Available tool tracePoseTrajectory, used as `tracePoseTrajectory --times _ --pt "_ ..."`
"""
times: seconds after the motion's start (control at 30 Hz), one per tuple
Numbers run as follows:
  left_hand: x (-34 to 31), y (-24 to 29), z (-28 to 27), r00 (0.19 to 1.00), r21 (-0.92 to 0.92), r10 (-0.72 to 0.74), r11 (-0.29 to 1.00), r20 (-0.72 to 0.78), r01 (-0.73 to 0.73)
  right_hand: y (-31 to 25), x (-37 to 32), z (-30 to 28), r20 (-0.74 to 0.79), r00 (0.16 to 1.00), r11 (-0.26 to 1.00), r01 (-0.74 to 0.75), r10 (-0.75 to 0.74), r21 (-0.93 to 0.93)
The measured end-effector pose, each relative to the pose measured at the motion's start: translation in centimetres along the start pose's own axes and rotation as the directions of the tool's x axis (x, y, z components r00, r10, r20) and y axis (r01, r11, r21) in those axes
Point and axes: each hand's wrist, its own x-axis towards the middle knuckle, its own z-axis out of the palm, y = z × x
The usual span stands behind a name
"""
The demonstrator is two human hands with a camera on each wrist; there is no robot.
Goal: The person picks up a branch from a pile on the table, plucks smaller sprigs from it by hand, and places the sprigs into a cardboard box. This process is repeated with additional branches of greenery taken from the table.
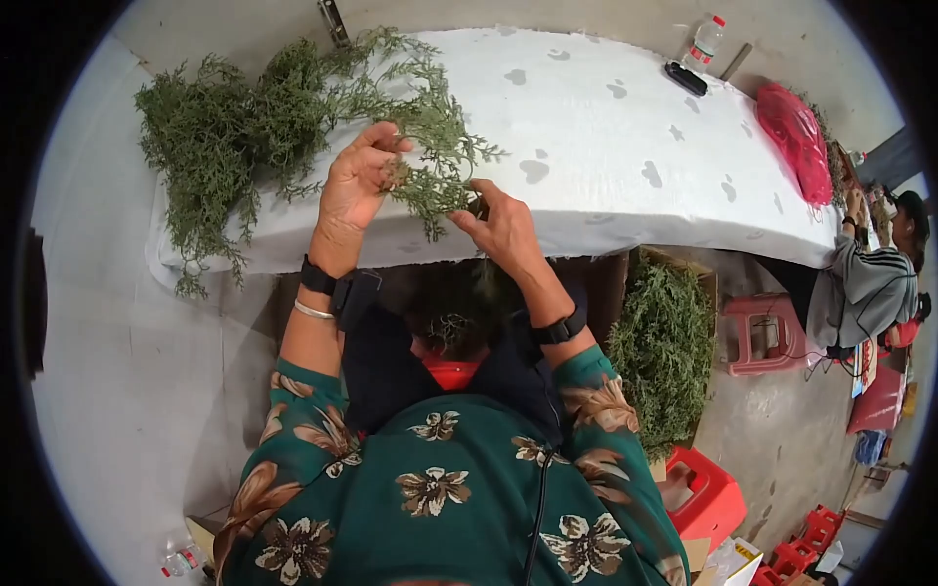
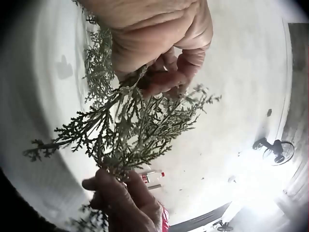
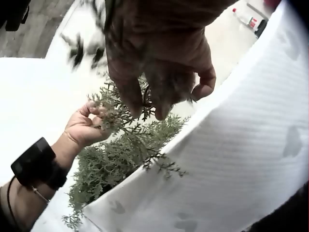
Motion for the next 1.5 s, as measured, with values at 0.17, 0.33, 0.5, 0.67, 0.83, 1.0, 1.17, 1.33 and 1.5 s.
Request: tracePoseTrajectory --times 0.17,0.33,0.5,0.67,0.83,1.0,1.17,1.33,1.5 --pt "0.9 -0.4 -4.7 0.983 0.145 0.023 0.989 -0.184 0.004 -0.7 -0.5 1.3 0.106 0.972 0.971 -0.219 0.209 0.093" --pt "0.9 -2.1 -5.8 0.934 0.471 0.102 0.879 -0.341 0.076 0.3 -1.6 3.6 0.083 0.977 0.788 -0.206 0.194 0.58" --pt "0.7 -4.1 -7.3 0.886 0.932 0.393 0.348 -0.246 0.105 0.1 -2.6 3.7 0.35 0.896 0.384 -0.435 0.274 0.814" --pt "0.7 -4.7 -6.7 0.872 0.94 0.41 -0.087 -0.268 0.33 1.1 -3.7 4.3 0.461 0.807 0.341 -0.579 0.368 0.74" --pt "1.7 -4.5 -7.0 0.864 0.93 0.391 -0.05 -0.316 0.363 -1.3 -4.8 3.3 0.472 0.829 -0.034 -0.485 0.3 0.874" --pt "2.1 -5.3 -7.7 0.848 0.952 0.464 -0.033 -0.255 0.304 -0.4 -5.8 3.5 0.574 0.811 -0.336 -0.512 0.116 0.791" --pt "3.7 -5.9 -9.4 0.872 0.953 0.46 -0.155 -0.165 0.262 -1.0 -7.7 3.7 0.79 0.582 -0.085 -0.792 0.191 0.604" --pt "3.9 -6.4 -10.8 0.876 0.861 0.456 -0.497 0.157 0.104 -1.7 -9.8 2.6 0.855 0.496 -0.015 -0.864 0.151 0.504" --pt "3.8 -5.6 -9.9 0.931 0.858 0.351 -0.503 0.095 0.102 -3.6 -12.4 -3.7 0.633 0.736 0.37 -0.672 0.24 0.641"
